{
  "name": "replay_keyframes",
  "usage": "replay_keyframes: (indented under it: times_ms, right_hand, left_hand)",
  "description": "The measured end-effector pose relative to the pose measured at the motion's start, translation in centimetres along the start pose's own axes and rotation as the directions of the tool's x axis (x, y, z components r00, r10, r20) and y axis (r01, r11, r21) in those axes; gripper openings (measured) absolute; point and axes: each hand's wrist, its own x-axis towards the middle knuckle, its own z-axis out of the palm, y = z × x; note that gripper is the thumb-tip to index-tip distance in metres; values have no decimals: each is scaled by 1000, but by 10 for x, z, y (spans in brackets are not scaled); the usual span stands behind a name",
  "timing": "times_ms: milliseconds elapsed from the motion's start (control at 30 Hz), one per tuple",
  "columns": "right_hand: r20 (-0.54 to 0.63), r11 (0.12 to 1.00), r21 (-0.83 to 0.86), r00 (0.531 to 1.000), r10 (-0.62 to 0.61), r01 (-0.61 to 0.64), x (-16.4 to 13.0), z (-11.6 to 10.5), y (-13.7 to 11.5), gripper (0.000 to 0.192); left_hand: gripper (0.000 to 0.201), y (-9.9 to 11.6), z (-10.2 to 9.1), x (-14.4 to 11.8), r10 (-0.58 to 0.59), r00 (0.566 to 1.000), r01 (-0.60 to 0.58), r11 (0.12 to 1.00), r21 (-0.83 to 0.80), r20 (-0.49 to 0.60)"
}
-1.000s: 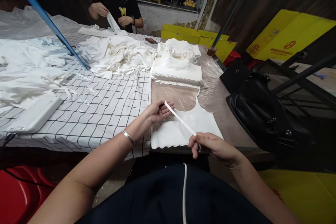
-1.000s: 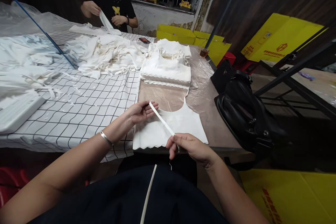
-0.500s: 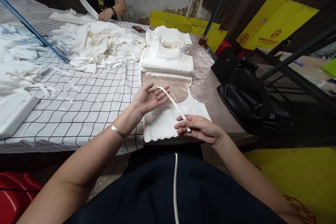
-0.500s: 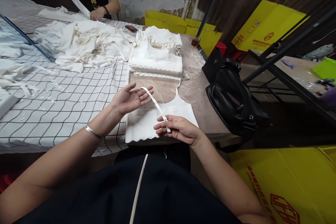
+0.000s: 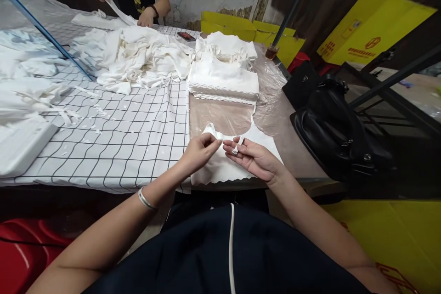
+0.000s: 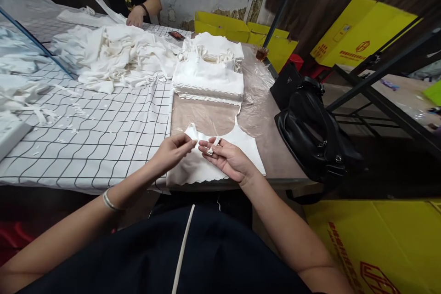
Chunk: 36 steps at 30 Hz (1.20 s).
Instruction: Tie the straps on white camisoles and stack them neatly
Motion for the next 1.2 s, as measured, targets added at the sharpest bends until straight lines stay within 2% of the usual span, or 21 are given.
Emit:
replay_keyframes:
  times_ms: [100, 200, 267, 333, 433, 500, 567, 700, 867, 1000, 1200]
  right_hand:
    - [-73, 990, -117, 993, -92, 83, 3, 1, 5, 19]
    - [-101, 939, -296, 972, -213, 175, 15, -3, -2, 25]
    - [-105, 888, -402, 951, -289, 226, 30, -6, -17, 26]
    - [-105, 833, -489, 931, -350, 258, 49, -4, -39, 24]
    - [-67, 758, -575, 907, -417, 306, 76, 6, -72, 20]
    - [-34, 756, -572, 912, -410, 319, 87, 14, -83, 19]
    - [-25, 803, -527, 939, -342, 279, 91, 19, -82, 20]
    - [-59, 895, -432, 987, -150, 110, 87, 15, -54, 29]
    - [-67, 917, -396, 995, -70, 38, 80, 0, -23, 34]
    - [-48, 901, -427, 993, -104, 73, 78, -6, -13, 43]
    - [102, 796, -537, 958, -267, 279, 76, -9, -4, 43]
  left_hand:
    - [29, -6, -5, -13, 29, 998, -26, 998, 52, -51]
    - [20, -16, -15, -9, 134, 984, -94, 951, 293, -120]
    - [15, -21, -17, -2, 167, 984, -119, 869, 481, -57]
    - [17, -23, -14, 4, 142, 990, -123, 771, 625, 20]
    - [23, -22, -4, 11, 74, 995, -100, 667, 739, 69]
    - [25, -20, 0, 15, 16, 997, -65, 663, 745, 73]
    - [22, -19, 0, 18, -46, 996, -20, 691, 722, 71]
    - [16, -20, -3, 19, -106, 993, 46, 771, 636, 56]
    - [19, -21, -1, 13, -83, 996, 46, 810, 585, 36]
    - [18, -22, 3, 12, -66, 997, 31, 816, 578, 39]
    - [13, -24, 4, 12, -34, 999, 22, 852, 523, 13]
